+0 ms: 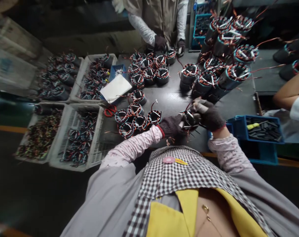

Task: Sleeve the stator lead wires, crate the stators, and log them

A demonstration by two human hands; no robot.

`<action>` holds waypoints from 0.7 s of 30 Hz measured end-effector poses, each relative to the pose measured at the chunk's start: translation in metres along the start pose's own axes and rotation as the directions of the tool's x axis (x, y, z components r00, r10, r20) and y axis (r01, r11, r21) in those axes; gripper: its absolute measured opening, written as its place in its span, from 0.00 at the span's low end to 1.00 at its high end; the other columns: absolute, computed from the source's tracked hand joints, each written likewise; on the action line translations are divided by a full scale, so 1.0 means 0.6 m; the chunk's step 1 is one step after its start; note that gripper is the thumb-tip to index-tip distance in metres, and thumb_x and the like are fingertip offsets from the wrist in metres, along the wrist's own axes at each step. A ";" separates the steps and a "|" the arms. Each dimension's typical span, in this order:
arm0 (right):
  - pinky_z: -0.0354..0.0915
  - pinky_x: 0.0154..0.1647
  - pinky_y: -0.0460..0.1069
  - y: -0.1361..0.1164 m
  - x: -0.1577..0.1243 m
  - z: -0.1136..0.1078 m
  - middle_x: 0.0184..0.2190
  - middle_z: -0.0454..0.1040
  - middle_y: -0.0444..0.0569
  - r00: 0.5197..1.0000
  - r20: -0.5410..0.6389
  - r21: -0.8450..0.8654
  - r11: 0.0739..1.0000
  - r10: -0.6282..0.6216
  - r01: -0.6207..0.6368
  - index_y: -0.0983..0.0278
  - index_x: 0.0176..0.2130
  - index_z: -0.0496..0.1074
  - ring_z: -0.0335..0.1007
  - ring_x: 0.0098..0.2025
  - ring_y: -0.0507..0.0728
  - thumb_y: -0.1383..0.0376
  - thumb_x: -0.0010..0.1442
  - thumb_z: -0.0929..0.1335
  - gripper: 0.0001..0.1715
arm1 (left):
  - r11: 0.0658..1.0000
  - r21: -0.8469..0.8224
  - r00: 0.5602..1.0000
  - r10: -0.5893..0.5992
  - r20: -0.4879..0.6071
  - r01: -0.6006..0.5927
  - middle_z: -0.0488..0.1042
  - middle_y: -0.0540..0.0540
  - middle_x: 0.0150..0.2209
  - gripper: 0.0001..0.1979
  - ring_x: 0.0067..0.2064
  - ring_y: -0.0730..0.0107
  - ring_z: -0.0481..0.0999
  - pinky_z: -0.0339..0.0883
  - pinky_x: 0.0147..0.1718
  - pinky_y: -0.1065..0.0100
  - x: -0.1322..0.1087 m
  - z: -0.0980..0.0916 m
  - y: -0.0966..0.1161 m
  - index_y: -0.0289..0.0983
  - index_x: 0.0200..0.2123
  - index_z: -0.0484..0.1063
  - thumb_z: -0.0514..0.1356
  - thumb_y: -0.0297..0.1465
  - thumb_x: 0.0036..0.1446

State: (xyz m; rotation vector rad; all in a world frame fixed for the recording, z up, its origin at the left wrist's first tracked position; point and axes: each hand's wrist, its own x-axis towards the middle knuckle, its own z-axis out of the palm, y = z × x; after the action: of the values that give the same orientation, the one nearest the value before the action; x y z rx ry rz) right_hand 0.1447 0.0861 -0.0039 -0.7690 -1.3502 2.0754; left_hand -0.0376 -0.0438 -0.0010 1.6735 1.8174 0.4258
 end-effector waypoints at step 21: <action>0.76 0.44 0.55 0.044 -0.066 -0.013 0.35 0.80 0.47 0.748 -0.571 -0.269 0.938 -0.338 0.219 0.58 0.36 0.74 0.75 0.36 0.57 0.53 0.57 0.78 0.16 | 0.967 -0.212 0.985 0.119 -0.125 -0.144 0.81 0.33 0.65 0.32 0.65 0.48 0.83 0.72 0.71 0.44 0.007 -0.005 0.000 0.36 0.74 0.70 0.66 0.36 0.70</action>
State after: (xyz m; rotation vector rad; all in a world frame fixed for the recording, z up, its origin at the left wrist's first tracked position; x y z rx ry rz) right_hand 0.1743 0.0537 -0.0240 -1.1198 -1.1923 1.2996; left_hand -0.0397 -0.0395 0.0002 1.6476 1.6722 0.7637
